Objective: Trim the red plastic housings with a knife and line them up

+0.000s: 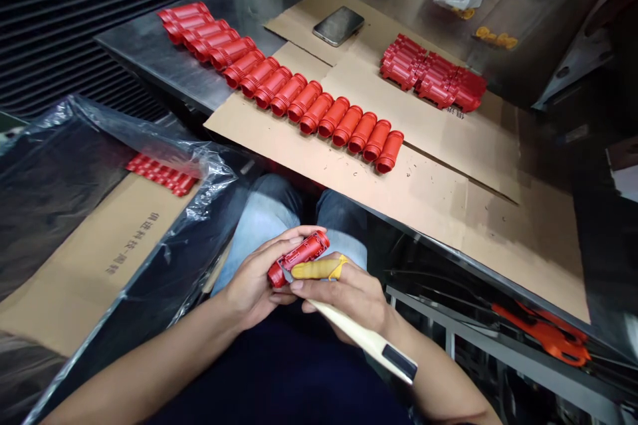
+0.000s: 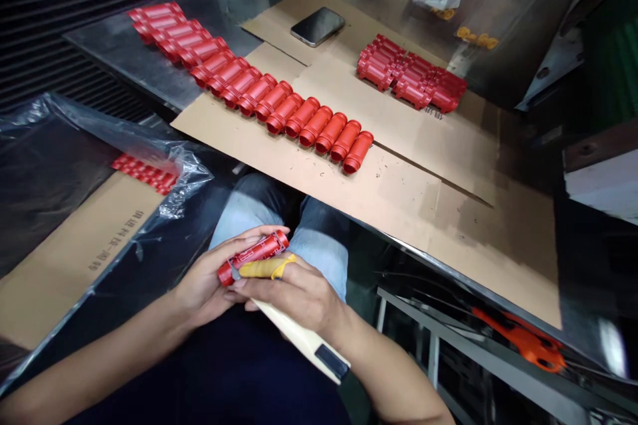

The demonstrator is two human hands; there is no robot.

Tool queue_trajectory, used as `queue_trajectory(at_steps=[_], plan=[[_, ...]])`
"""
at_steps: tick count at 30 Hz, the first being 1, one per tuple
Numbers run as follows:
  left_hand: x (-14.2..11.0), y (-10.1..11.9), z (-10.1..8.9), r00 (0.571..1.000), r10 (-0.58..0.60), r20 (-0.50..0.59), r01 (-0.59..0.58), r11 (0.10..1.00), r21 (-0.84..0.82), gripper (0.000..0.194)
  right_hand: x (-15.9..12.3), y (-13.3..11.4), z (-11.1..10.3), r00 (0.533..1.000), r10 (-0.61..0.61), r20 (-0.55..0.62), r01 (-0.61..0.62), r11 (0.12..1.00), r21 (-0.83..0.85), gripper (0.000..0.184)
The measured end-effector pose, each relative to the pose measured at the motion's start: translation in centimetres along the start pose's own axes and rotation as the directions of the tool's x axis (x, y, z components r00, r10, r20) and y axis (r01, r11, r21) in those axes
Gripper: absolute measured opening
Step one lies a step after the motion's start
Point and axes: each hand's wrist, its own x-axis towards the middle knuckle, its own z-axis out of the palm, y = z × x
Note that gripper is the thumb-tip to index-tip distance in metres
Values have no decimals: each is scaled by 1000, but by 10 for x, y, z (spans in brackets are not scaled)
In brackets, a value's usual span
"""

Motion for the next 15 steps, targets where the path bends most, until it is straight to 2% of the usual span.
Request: queue_trajectory(at_steps=[2,4,6,10,15], plan=[[0,0,0,1000,2,-1,-2,1000,0,48,1,1,-1,994,-107,-27,105,993,-49,41],[0,0,0,1000,4,-2,-4,1000,0,48,3,1,-2,976,-218,-7,216,971,-101,45],[0,0,1,1000,14,-11,-14,1000,0,47,5,1,-3,960,-278,21,278,951,-139,44],[-2,0,5,997,64,-47,-64,998,14,45,7,-1,-3,953,-303,2,299,940,-162,39],[-4,-1,8,993,94,-65,-93,996,14,45,6,-3,-3,961,-277,-1,276,957,-91,32]])
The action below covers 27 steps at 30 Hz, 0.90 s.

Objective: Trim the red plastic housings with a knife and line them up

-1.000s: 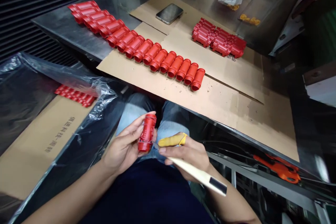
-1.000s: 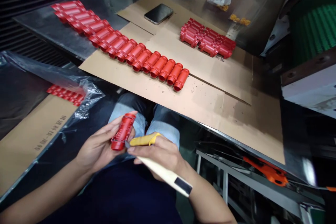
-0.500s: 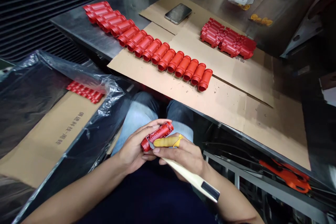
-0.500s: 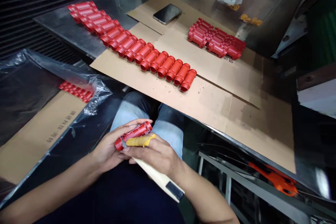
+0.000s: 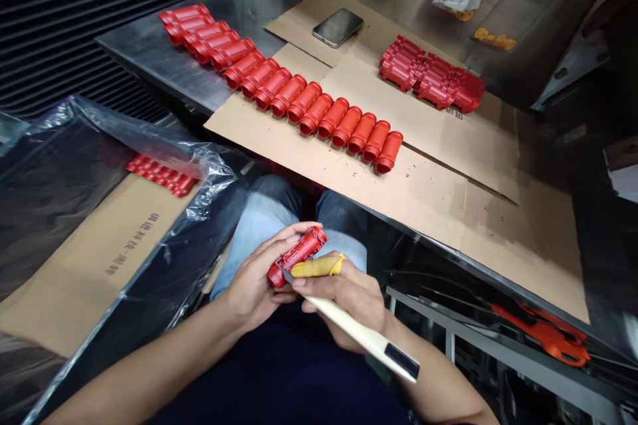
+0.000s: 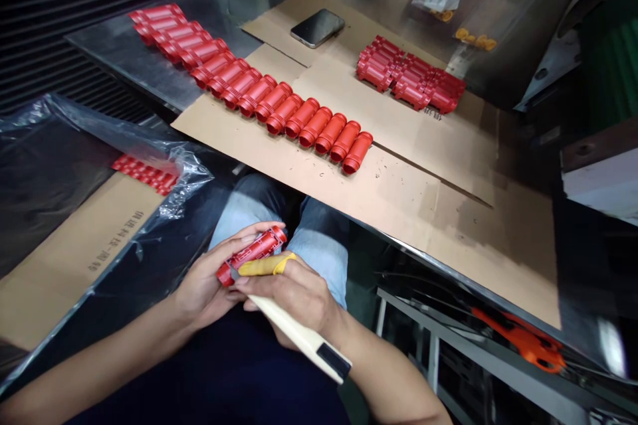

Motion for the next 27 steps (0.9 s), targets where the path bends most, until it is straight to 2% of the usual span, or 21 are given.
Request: queue_trajectory(at_steps=[5,10,16,27], plan=[[0,0,0,1000,-13,19,14,1000,-10,40,0,1,-3,1000,9,20,-10,999,41,44],[0,1,0,998,-47,44,47,999,-17,42,-1,2,-4,1000,8,16,-8,1000,14,48],[0,2,0,996,-70,58,72,997,-24,43,-2,-2,-7,991,122,57,-123,992,9,62],[-1,2,0,995,-77,57,78,997,-17,44,-2,-2,-7,996,78,50,-77,997,-29,61]])
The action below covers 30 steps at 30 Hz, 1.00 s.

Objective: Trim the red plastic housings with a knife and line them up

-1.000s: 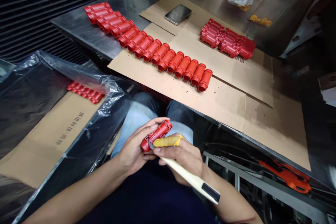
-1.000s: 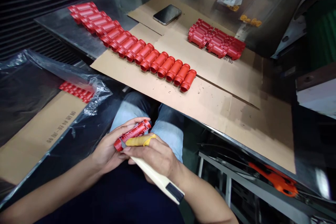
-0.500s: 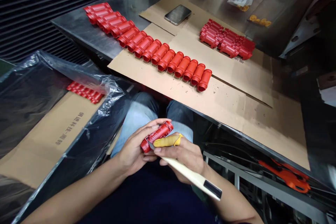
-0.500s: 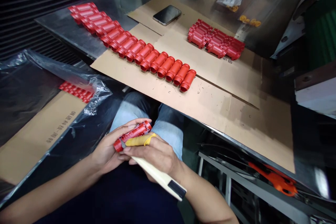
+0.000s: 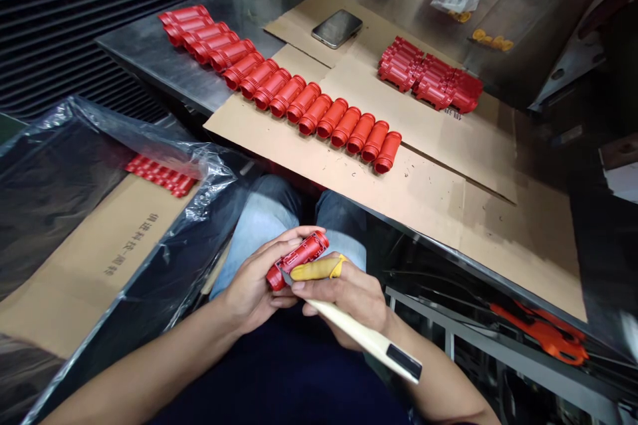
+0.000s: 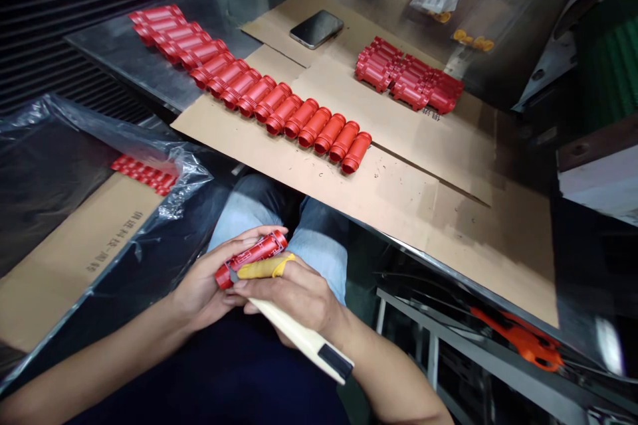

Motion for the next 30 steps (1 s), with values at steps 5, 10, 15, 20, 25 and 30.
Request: queue_trajectory(at_steps=[5,10,15,20,25,30], plan=[[-1,1,1,1000,-1,-4,1,1000,6,44,-2,1,1,1000,14,0,-14,1000,22,63],[-1,1,1,1000,18,-18,-17,1000,22,45,1,-1,1,1000,5,-7,-4,1000,11,57],[-1,-1,0,995,84,-52,-82,996,36,45,3,-2,2,999,-41,-21,41,999,21,40],[-2,0,5,992,93,-81,-90,995,36,47,2,-1,-1,999,-38,12,39,999,-1,27],[-1,1,7,971,200,-132,-182,974,133,43,12,-5,-6,967,-155,203,203,948,-246,19],[5,1,6,969,195,-149,-168,969,179,37,23,-14,-7,965,-107,239,191,912,-362,17]])
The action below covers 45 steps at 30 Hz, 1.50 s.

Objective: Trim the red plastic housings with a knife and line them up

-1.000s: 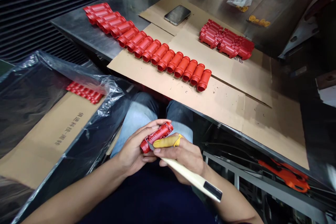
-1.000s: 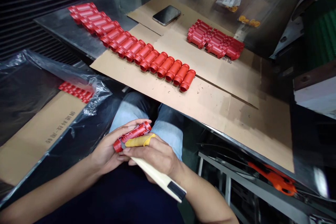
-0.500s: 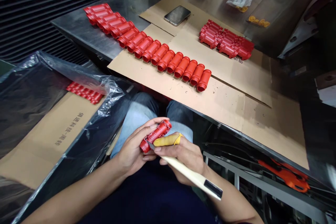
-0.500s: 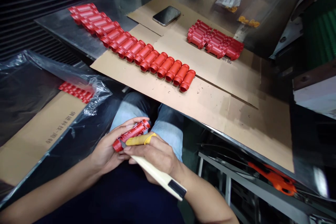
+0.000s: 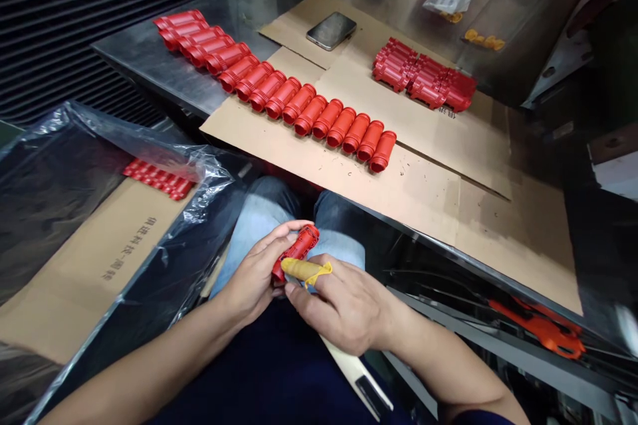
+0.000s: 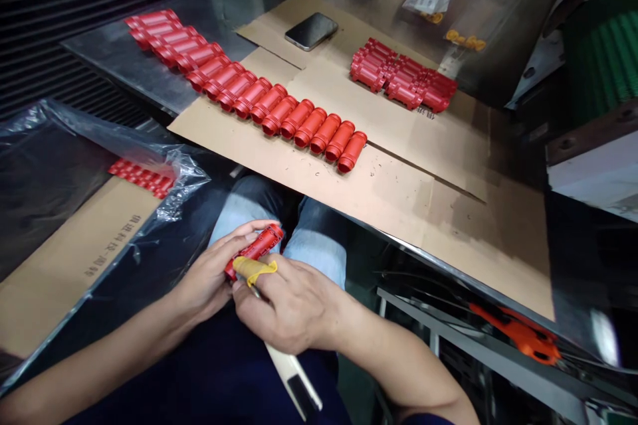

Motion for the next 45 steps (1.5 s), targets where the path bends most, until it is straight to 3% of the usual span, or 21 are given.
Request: queue_trajectory(at_steps=[3,6,8,9,11,14,17,21,25,28,31,39,42,45], plan=[[3,1,2,999,-22,31,23,1000,-3,39,-1,-7,-6,996,43,78,-65,949,310,22],[4,3,2,991,-34,126,41,998,-50,41,-7,-12,-8,986,-2,167,-120,689,715,19],[4,4,0,989,-12,148,22,998,-65,41,-12,-10,-5,990,88,113,-143,547,825,19],[4,4,-1,990,-1,139,10,998,-63,41,-14,-8,-3,986,150,69,-141,546,826,17],[3,5,-1,994,6,112,0,998,-57,44,-18,-3,0,964,261,-41,-145,652,744,13],[1,6,0,995,8,100,-1,997,-76,48,-23,3,4,954,238,-180,-117,852,510,23],[0,6,-1,989,97,111,-85,990,-109,57,-28,6,5,920,278,-277,-188,931,313,30],[1,1,-11,939,313,144,-306,949,-71,71,-31,6,10,822,424,-380,-366,905,219,30],[3,-6,-25,885,432,174,-442,897,21,50,-31,7,15,847,362,-389,-315,932,180,35],[3,-11,-31,861,479,170,-497,864,84,51,-30,9,16,860,334,-385,-285,942,180,36],[1,-14,-34,856,488,170,-509,854,111,54,-29,9,15,872,323,-367,-263,943,206,34],[0,-17,-31,905,407,124,-421,898,125,61,-19,9,20,882,281,-380,-195,949,248,34],[-2,-15,-33,909,399,117,-414,896,161,66,-24,10,15,853,343,-393,-265,934,241,33],[5,8,-26,900,410,146,-435,858,273,60,-36,13,4,769,430,-472,-358,903,240,29]])
